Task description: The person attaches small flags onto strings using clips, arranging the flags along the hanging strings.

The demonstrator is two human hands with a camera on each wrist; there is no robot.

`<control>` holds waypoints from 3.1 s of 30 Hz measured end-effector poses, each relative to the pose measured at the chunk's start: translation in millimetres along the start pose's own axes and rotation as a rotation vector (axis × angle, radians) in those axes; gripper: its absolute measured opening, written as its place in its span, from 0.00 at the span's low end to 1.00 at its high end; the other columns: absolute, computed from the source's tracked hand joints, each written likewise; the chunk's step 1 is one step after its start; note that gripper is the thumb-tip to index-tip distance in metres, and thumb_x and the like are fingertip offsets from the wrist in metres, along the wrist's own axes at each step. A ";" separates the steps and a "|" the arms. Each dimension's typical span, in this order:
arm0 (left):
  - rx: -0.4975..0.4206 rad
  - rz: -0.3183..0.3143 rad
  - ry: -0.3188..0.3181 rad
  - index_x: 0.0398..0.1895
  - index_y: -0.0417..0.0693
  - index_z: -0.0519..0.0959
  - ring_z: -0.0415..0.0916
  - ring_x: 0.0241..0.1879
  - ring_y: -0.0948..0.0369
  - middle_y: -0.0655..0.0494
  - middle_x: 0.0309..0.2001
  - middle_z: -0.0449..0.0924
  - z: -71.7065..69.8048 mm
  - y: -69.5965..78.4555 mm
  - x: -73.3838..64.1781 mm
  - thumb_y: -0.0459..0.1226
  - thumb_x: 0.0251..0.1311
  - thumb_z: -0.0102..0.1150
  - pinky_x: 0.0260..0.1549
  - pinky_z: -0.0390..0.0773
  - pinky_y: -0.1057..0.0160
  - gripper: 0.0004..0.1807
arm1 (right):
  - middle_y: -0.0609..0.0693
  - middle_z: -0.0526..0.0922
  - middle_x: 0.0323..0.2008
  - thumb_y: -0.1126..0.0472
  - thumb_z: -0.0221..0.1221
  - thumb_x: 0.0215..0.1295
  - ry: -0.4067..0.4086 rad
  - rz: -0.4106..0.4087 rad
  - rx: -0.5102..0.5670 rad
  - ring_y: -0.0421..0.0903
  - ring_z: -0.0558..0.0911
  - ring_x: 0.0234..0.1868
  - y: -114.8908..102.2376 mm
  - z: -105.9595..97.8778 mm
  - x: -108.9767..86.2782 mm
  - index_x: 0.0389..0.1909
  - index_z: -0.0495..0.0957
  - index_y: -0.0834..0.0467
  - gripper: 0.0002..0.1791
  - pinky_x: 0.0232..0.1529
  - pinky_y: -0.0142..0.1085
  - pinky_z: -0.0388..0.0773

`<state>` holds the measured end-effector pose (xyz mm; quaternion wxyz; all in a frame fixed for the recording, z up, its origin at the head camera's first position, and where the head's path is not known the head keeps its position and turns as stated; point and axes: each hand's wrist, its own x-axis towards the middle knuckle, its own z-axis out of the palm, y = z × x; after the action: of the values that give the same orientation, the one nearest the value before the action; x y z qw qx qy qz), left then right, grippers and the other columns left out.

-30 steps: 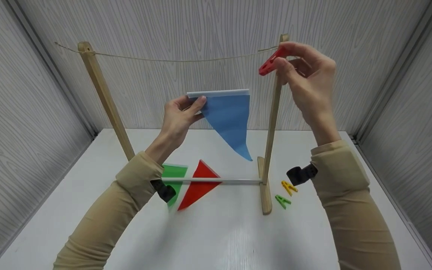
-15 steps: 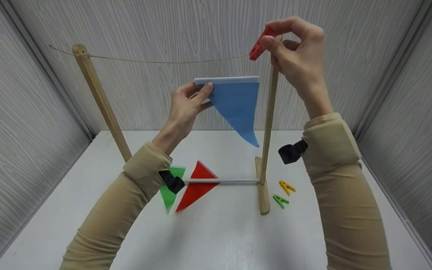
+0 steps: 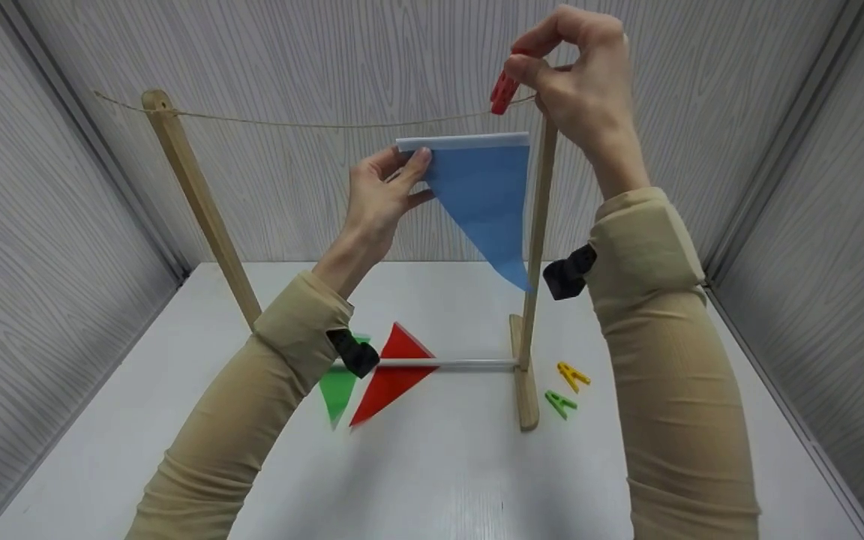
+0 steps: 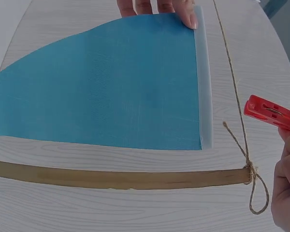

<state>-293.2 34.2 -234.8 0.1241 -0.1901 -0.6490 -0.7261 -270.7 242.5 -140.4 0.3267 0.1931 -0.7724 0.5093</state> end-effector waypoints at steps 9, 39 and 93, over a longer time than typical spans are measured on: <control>0.002 0.016 -0.004 0.53 0.33 0.80 0.85 0.51 0.50 0.38 0.51 0.82 5.7 5.1 2.3 0.34 0.72 0.56 0.44 0.86 0.66 0.14 | 0.39 0.84 0.29 0.68 0.64 0.65 -0.022 -0.018 0.016 0.34 0.60 0.10 -2.0 7.3 6.0 0.31 0.86 0.54 0.07 0.17 0.24 0.58; -0.013 0.043 0.024 0.56 0.34 0.80 0.84 0.51 0.50 0.38 0.53 0.81 13.7 15.4 6.0 0.34 0.72 0.55 0.42 0.86 0.68 0.15 | 0.35 0.81 0.28 0.64 0.65 0.66 -0.026 0.025 -0.119 0.32 0.65 0.12 -5.8 20.1 6.4 0.28 0.86 0.49 0.08 0.19 0.22 0.65; -0.075 0.014 0.024 0.62 0.32 0.75 0.83 0.53 0.49 0.37 0.55 0.80 1.5 5.0 5.3 0.31 0.68 0.59 0.45 0.87 0.63 0.20 | 0.38 0.85 0.37 0.54 0.66 0.66 -0.173 0.083 -0.054 0.36 0.67 0.12 0.8 14.4 -4.2 0.56 0.82 0.58 0.20 0.18 0.22 0.68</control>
<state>-295.6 35.3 -228.0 0.1296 -0.1905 -0.6184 -0.7514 -272.6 229.6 -147.7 0.2428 0.1954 -0.8185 0.4827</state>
